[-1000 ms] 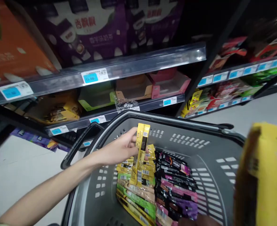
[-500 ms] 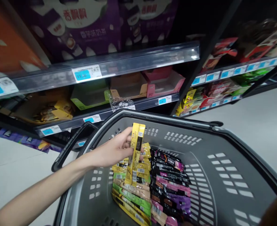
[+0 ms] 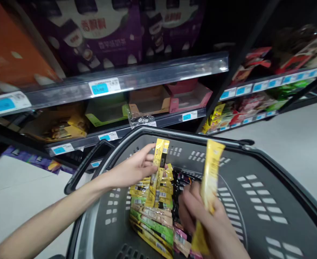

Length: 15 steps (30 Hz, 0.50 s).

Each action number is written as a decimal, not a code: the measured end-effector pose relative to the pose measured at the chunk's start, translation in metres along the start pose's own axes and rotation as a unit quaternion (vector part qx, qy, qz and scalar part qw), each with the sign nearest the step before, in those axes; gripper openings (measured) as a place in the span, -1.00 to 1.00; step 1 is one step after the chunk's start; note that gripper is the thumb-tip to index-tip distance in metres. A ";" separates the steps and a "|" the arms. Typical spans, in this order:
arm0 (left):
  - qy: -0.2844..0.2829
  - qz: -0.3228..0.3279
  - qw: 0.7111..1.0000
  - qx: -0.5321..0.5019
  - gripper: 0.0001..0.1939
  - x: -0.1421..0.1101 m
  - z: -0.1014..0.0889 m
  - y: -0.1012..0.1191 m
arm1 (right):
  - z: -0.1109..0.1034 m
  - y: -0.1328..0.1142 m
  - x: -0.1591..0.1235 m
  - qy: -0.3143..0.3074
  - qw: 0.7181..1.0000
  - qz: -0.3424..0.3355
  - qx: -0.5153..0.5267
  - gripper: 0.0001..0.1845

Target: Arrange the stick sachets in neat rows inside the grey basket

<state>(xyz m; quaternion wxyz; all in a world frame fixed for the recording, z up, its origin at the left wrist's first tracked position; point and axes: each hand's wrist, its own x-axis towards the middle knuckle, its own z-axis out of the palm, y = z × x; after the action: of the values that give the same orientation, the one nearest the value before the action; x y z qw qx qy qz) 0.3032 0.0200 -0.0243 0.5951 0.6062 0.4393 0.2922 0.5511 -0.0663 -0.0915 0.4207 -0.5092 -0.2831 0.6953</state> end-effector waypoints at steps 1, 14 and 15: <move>0.003 -0.005 1.000 0.000 -0.40 0.000 0.000 0.000 | 0.012 -0.012 0.008 0.014 1.000 0.028 0.004 -0.75; -0.066 0.030 0.979 0.190 -0.81 -0.002 0.005 0.011 | 0.053 -0.040 0.016 0.007 0.997 0.046 0.058 -0.66; -0.070 0.040 0.973 0.217 -0.77 -0.003 0.005 0.013 | 0.052 -0.039 0.016 0.015 0.997 0.049 0.060 -0.68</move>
<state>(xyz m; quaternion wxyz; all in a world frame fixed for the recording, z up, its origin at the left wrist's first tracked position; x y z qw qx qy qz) 0.3088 0.0158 -0.0120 0.4663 0.7569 0.4250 0.1705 0.5118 -0.0312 -0.0501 0.4199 -0.5067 -0.2095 0.7232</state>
